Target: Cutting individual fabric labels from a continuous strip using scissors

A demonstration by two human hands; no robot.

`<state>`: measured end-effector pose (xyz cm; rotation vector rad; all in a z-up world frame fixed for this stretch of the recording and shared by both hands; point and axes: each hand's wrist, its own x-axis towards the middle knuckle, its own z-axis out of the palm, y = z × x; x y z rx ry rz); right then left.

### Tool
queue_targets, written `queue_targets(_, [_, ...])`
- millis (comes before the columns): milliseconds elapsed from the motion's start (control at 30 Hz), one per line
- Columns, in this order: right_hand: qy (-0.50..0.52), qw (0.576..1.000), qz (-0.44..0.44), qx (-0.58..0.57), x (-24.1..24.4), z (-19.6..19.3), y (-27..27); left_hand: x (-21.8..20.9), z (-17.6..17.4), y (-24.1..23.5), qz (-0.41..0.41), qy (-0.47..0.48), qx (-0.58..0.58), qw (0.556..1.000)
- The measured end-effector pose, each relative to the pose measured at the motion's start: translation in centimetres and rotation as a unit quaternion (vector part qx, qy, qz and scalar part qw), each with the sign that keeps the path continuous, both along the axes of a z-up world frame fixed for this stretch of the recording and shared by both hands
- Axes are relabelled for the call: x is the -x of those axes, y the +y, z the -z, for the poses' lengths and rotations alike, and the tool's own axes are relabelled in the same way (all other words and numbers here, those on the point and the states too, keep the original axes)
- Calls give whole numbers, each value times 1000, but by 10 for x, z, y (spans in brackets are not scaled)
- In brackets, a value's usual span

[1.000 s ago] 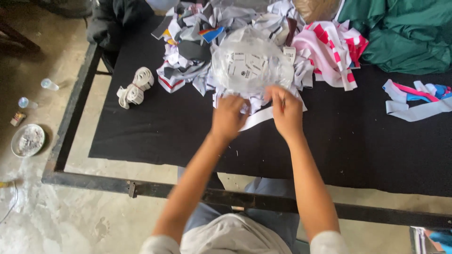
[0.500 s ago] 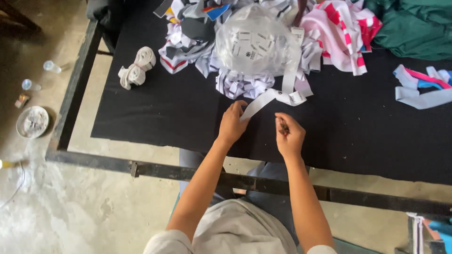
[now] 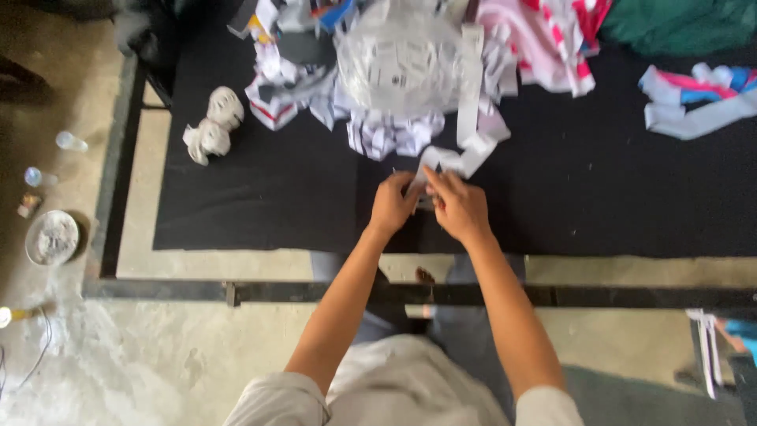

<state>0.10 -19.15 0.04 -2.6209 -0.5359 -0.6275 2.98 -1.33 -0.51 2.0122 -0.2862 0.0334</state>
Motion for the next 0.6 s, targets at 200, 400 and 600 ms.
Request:
queue_targets(200, [11, 1000, -1, 8, -1, 16, -3, -4, 35, 0, -2, 51, -16, 999])
queue_targets(400, [38, 999, -6, -27, 4, 20, -12, 6, 6, 0, 41, 34, -17, 998])
queue_targets(600, [26, 998, 5, -52, 3, 25, -16, 16, -3, 4, 42, 2, 12, 999])
